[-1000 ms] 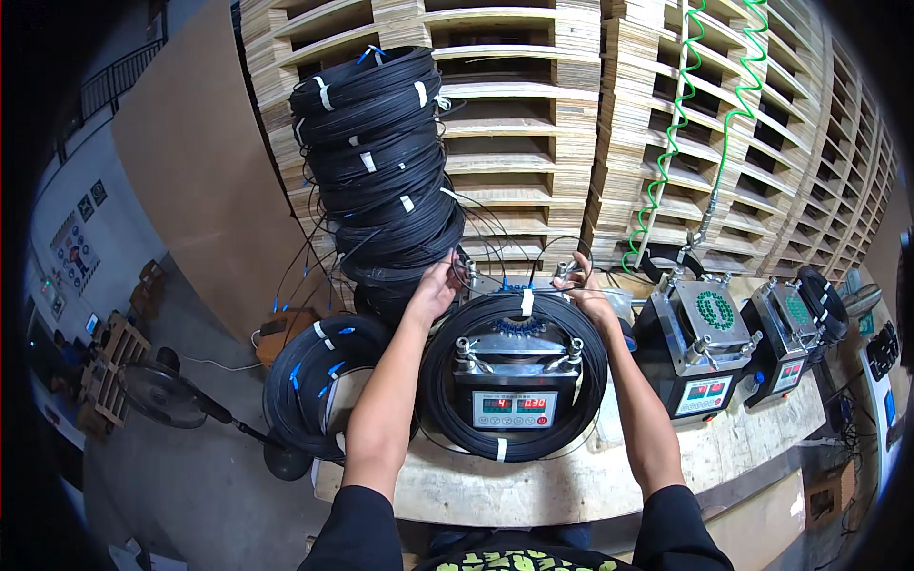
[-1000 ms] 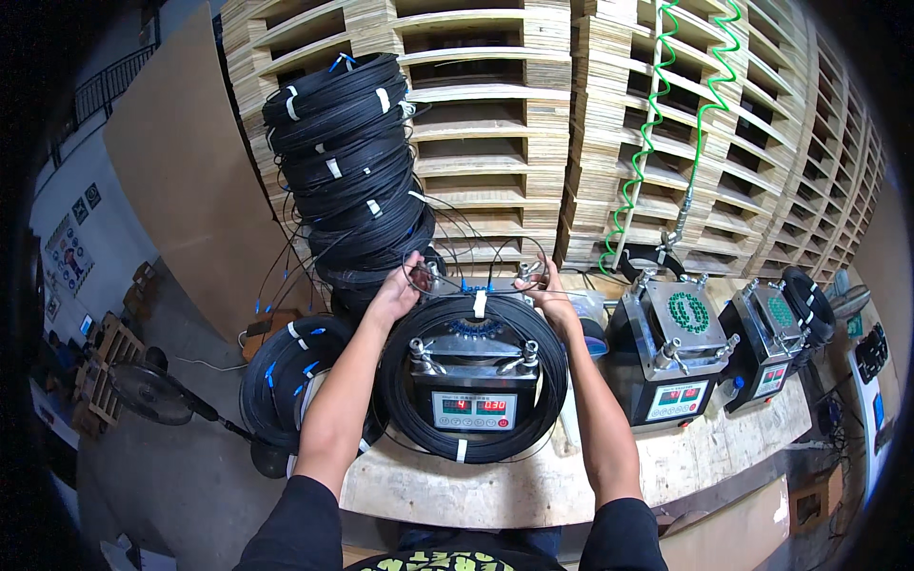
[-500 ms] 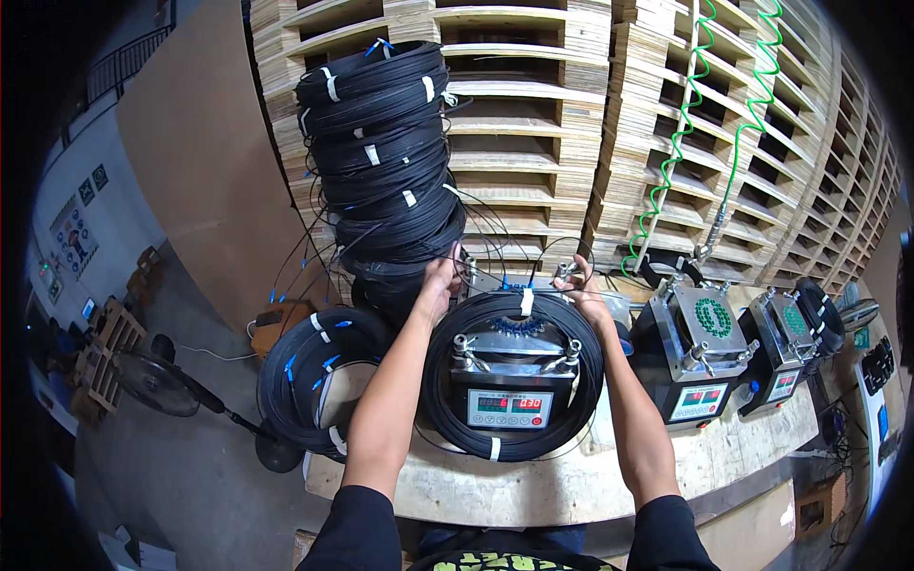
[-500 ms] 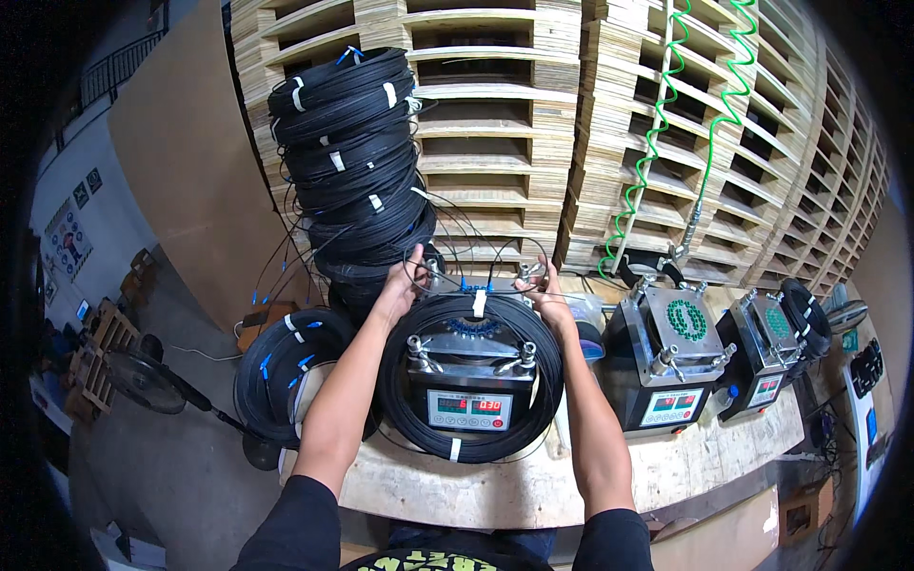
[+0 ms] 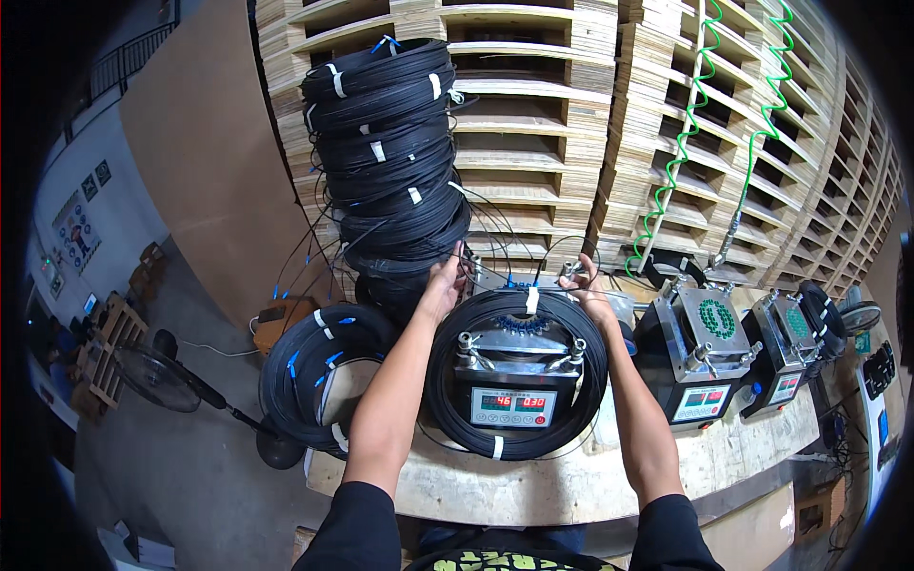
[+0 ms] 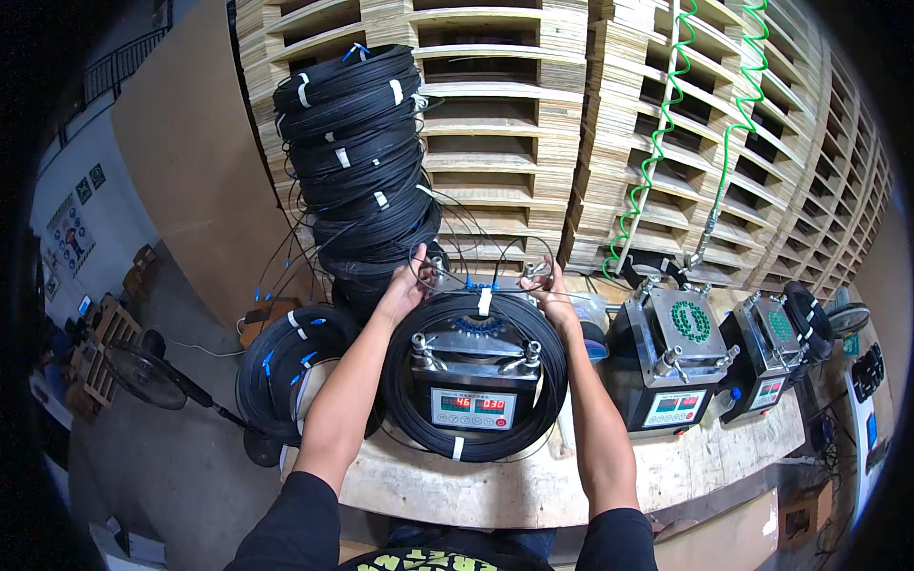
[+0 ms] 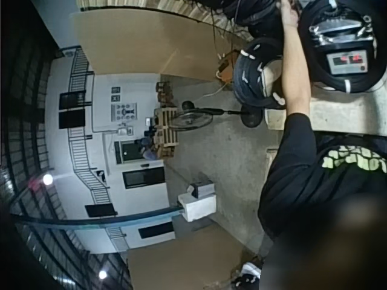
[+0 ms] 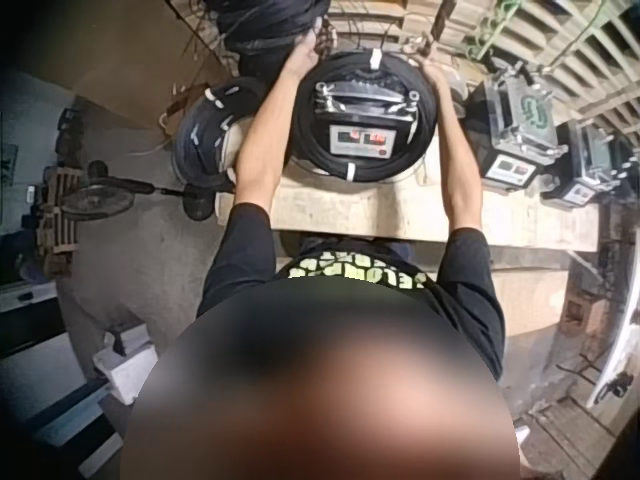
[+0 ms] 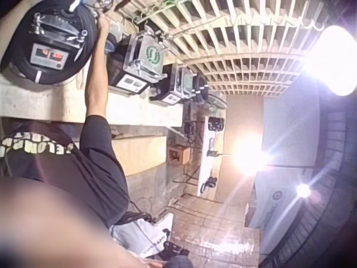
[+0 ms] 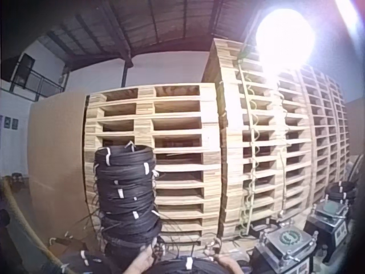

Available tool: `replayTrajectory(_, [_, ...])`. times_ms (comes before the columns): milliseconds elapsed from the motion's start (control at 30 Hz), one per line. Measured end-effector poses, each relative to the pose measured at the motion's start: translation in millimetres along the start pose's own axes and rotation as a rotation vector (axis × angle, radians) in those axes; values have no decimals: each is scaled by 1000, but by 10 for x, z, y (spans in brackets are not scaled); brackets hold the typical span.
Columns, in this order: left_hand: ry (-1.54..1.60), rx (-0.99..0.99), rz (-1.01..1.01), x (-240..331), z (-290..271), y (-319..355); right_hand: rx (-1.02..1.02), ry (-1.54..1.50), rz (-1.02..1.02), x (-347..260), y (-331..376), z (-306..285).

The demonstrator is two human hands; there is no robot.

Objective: Operating a semi-automated machine to bind and process coils of electrical cable.

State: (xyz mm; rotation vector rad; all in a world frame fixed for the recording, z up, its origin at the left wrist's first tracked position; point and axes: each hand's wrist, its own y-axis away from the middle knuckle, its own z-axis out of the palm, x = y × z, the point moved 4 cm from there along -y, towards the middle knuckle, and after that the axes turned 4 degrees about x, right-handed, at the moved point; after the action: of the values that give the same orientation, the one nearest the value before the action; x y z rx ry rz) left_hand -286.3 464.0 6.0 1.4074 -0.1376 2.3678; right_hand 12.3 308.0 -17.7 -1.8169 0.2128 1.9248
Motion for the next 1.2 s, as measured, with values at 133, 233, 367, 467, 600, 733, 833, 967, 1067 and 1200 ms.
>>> replayTrajectory(133, [-305, 144, 138, 35, -54, 79, 12, -28, 26, 22, 28, 53])
replayTrajectory(233, [-320, 161, 234, 97, 111, 200, 41, 61, 25, 38, 9, -49])
replayTrajectory(367, [-570, 195, 325, 110, 140, 169, -3, -14, 15, -28, 34, -42])
replayTrajectory(467, [-543, 151, 363, 90, -104, -4, -25, 101, 42, -250, 89, 178])
replayTrajectory(600, [-316, -119, 271, -57, 183, 56, -6, -10, -23, -50, 9, -108])
replayTrajectory(733, [-338, 61, 217, 21, 71, 3, -19, -2, 1, -80, 32, -3])
replayTrajectory(833, [-444, 120, 300, 61, 33, -49, -15, 10, 12, -97, 55, 58])
replayTrajectory(967, [-435, 129, 262, 43, 76, -36, -18, -16, -20, -105, 74, 36])
replayTrajectory(1067, [-478, 46, 364, 229, 110, 45, -21, 35, -40, -197, 50, 105])
replayTrajectory(1200, [-773, 23, 103, 399, 424, 428, 20, 212, -77, -317, 125, -56])
